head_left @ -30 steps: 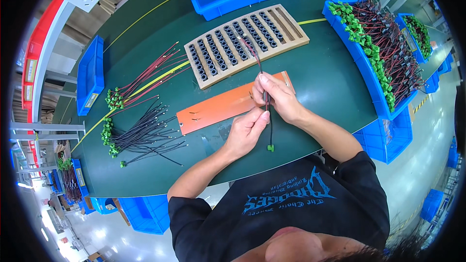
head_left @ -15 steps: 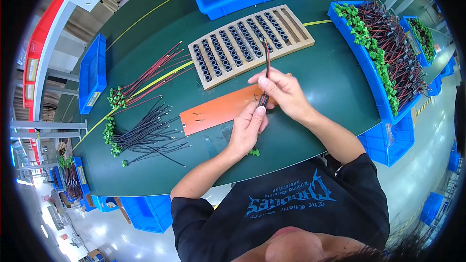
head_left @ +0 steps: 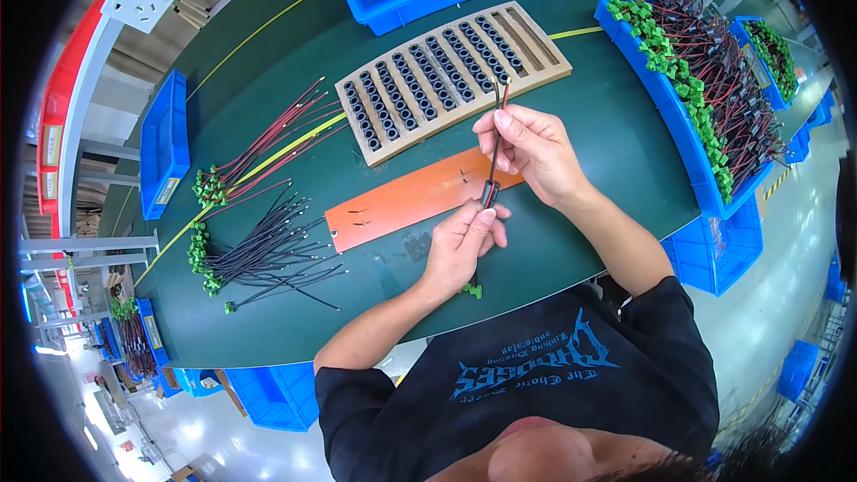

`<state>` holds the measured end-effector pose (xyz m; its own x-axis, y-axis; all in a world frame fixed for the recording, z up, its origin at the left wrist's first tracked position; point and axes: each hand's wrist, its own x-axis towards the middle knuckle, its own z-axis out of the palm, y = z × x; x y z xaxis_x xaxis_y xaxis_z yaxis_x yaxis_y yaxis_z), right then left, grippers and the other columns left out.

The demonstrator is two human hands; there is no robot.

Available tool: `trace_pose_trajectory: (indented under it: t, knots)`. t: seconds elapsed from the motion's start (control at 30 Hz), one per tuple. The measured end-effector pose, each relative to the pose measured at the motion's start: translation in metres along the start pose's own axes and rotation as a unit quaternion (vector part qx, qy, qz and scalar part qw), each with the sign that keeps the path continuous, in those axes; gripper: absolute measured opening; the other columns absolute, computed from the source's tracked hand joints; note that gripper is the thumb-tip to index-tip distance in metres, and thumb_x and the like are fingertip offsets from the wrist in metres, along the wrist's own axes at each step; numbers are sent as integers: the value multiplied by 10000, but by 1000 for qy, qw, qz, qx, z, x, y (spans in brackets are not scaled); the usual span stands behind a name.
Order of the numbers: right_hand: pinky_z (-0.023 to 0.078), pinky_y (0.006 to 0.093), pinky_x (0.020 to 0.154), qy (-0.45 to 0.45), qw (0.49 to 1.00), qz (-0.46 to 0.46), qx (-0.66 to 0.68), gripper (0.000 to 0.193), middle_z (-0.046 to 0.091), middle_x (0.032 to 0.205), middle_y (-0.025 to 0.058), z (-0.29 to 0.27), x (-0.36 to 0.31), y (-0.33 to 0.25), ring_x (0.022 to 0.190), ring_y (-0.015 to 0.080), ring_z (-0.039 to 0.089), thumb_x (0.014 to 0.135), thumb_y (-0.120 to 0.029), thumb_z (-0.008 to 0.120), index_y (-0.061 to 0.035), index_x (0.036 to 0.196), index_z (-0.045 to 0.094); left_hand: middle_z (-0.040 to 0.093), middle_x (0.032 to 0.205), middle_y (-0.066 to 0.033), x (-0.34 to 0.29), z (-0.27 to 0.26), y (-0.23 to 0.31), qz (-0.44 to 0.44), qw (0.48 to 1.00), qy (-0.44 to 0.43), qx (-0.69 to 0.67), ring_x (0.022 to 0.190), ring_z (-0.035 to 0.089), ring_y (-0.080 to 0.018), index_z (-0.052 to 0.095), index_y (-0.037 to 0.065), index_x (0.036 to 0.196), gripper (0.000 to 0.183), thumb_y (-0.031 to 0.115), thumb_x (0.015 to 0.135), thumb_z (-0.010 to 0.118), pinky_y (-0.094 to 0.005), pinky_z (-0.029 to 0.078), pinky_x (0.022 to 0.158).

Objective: The person assembles wire harnesses by hand at a factory workstation. They pick up black wires with green connectors, insert them into a cylindrical component, and secure the connection using a crimping tool. The finished units are placed into a blue bin on the right side of the table.

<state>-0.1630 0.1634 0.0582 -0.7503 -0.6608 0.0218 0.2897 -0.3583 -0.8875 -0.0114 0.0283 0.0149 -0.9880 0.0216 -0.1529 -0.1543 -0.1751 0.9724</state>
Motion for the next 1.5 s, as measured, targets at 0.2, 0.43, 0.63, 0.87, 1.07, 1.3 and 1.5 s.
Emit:
trace_pose_trajectory:
  t: [0.2, 0.43, 0.63, 0.87, 1.07, 1.3, 1.5]
  knots:
    - [397, 226, 622, 37, 999, -13, -17, 327, 665, 851, 16, -11, 7, -2, 721, 66, 532, 1077, -294, 555, -13, 1051, 720, 715, 1006, -116, 2, -4, 3, -3, 998, -55, 37, 861, 635, -133, 581, -26, 1317, 298, 159, 1100, 497, -263, 518, 809]
    - [397, 243, 629, 105, 994, -31, -29, 300, 650, 827, -3, -46, 22, -13, 753, 66, 552, 1070, -299, 557, -41, 1047, 708, 724, 1148, -138, -2, -8, 1, 74, 987, -131, 56, 899, 689, -180, 631, 1, 1263, 249, 132, 1073, 536, -334, 561, 850]
    - [413, 230, 620, 136, 987, -46, -75, 298, 690, 819, 5, -80, 29, -24, 713, 68, 579, 1075, -291, 547, -43, 1042, 709, 739, 1079, -98, -4, -2, 14, 105, 951, -162, 241, 944, 733, -209, 740, 14, 1139, 354, 51, 804, 850, -313, 576, 847]
    - [449, 223, 637, 141, 989, -32, -44, 269, 711, 864, 7, -87, 30, -24, 742, 80, 633, 1061, -292, 590, -55, 1074, 717, 727, 1094, -107, -8, 3, -1, 138, 967, -74, 199, 904, 746, -185, 768, 14, 1101, 266, -1, 838, 803, -306, 619, 794]
    - [466, 242, 644, 115, 993, -28, 7, 244, 686, 845, 0, -77, 28, -18, 738, 95, 632, 1065, -276, 587, -61, 1045, 701, 780, 1054, -123, -9, 5, -3, 151, 956, -151, 199, 958, 763, -211, 787, 44, 1081, 251, 7, 833, 808, -321, 613, 856]
    - [458, 243, 605, 126, 990, -46, -34, 270, 688, 816, 1, -69, 25, -22, 715, 95, 635, 1077, -299, 561, -73, 989, 680, 777, 1089, -123, -11, 6, 0, 140, 961, -176, 161, 977, 763, -234, 780, 56, 1105, 267, 9, 842, 797, -343, 604, 898]
    - [414, 240, 502, 205, 920, -161, -294, 339, 642, 614, 65, -53, 9, -39, 530, 99, 588, 1114, -369, 452, -72, 977, 542, 696, 1283, -172, -10, 13, -1, 182, 936, -173, 246, 1212, 666, -317, 706, 52, 1218, 386, 22, 844, 797, -416, 541, 1020]
